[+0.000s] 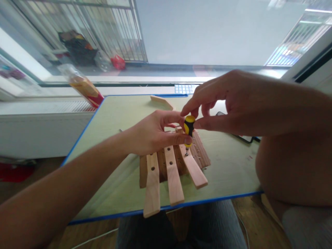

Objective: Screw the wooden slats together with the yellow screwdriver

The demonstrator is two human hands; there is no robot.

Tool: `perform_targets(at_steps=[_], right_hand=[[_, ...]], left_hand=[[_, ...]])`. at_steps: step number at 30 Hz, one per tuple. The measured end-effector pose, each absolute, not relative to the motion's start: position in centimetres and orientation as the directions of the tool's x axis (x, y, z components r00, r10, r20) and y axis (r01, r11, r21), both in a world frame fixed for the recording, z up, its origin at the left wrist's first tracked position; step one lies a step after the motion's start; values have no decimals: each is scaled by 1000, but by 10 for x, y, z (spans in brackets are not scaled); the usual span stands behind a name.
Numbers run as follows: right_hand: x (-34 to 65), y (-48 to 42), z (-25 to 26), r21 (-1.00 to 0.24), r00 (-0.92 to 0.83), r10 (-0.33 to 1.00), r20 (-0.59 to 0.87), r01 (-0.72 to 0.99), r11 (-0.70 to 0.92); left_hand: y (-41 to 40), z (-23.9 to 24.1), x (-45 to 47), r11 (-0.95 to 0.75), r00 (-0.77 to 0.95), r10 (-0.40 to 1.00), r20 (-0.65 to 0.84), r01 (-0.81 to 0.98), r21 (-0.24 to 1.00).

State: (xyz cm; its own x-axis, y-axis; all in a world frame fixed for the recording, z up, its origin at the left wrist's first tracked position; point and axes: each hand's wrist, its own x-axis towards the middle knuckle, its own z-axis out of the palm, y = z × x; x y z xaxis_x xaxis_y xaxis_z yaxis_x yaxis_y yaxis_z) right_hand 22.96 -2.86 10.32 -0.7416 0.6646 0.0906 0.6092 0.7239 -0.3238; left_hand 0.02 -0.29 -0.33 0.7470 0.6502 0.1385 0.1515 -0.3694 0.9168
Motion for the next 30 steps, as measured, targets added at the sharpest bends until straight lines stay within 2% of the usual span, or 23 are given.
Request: perform_targets(at_steps=[10, 21, 30], right_hand=[[228, -32, 102, -356, -686, 725, 62, 664, 658], [225, -35, 100, -297, -602, 796, 69, 749, 592], [222, -32, 97, -207, -619, 778, 112, 751, 627]], left_hand=[[-1, 3, 0, -462, 784, 601, 152, 187, 867], [-3, 6, 0, -514, 777, 615, 133, 268, 815], [-4, 6, 2, -476, 771, 627, 110, 268, 838]])
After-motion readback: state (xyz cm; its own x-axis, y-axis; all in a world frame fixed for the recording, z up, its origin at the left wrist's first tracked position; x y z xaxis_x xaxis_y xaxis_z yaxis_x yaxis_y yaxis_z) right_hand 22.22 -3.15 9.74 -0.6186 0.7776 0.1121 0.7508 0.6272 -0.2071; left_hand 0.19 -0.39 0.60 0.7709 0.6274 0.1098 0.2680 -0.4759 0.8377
